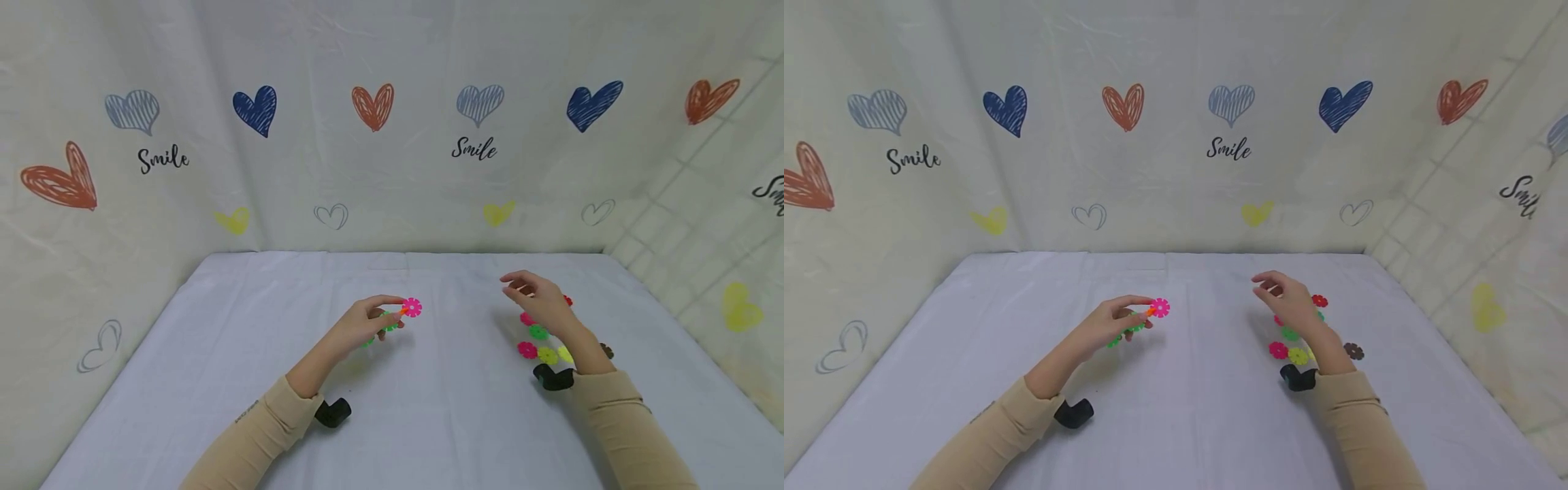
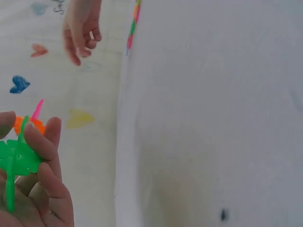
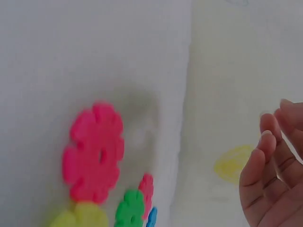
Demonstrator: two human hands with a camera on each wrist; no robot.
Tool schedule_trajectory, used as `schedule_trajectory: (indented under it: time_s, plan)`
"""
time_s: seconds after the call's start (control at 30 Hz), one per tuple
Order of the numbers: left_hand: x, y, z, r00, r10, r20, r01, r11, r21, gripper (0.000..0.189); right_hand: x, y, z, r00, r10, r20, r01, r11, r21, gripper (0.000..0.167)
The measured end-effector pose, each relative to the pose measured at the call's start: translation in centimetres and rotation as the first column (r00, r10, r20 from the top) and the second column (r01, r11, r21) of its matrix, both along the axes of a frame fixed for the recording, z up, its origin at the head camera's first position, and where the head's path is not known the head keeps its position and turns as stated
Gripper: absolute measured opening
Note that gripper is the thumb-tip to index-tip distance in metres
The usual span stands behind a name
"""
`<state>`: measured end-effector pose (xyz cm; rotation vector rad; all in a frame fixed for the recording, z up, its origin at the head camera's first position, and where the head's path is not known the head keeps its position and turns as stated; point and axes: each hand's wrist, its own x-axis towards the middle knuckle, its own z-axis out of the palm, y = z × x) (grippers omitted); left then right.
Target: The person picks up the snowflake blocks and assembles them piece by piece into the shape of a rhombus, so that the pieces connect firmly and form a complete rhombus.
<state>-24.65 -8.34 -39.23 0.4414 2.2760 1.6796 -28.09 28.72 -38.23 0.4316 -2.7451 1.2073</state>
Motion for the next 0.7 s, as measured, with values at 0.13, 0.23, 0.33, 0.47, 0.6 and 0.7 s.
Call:
schedule_trajectory:
  time_s: [0.13, 0.23, 0.33, 0.47, 0.6, 0.7]
  plan:
    - [0.0, -0.1, 0.0, 1.0, 0.003, -0.003, -0.003, 1.0, -0.004, 0.042, -0.8, 2.5, -0.2, 0.996, -0.059, 0.068, 0.05, 0.991, 0.124, 0.041]
    - [0.0, -0.1, -0.1, 1.0, -0.002, 0.0, 0.002, 1.0, -0.002, 0.042, -1.4, 3.9, -0.4, 0.988, -0.09, 0.125, 0.069, 0.985, 0.16, 0.043]
    - [0.0, 0.0, -0.1, 1.0, -0.002, 0.008, 0.002, 1.0, -0.001, 0.043, -1.9, 4.9, -0.6, 0.977, -0.12, 0.176, 0.087, 0.979, 0.185, 0.043]
    - [0.0, 0.0, -0.1, 1.0, -0.001, 0.017, 0.001, 1.0, 0.002, 0.043, -2.5, 6.0, -0.9, 0.956, -0.162, 0.244, 0.106, 0.968, 0.227, 0.043]
    - [0.0, 0.1, -0.1, 1.0, -0.003, 0.02, 0.003, 1.0, 0.004, 0.042, -2.9, 6.7, -1.2, 0.931, -0.194, 0.31, 0.112, 0.958, 0.262, 0.045]
    - [0.0, 0.1, -0.1, 0.999, -0.004, 0.033, 0.003, 1.0, 0.007, 0.042, -3.1, 7.0, -1.2, 0.909, -0.22, 0.353, 0.119, 0.95, 0.287, 0.048]
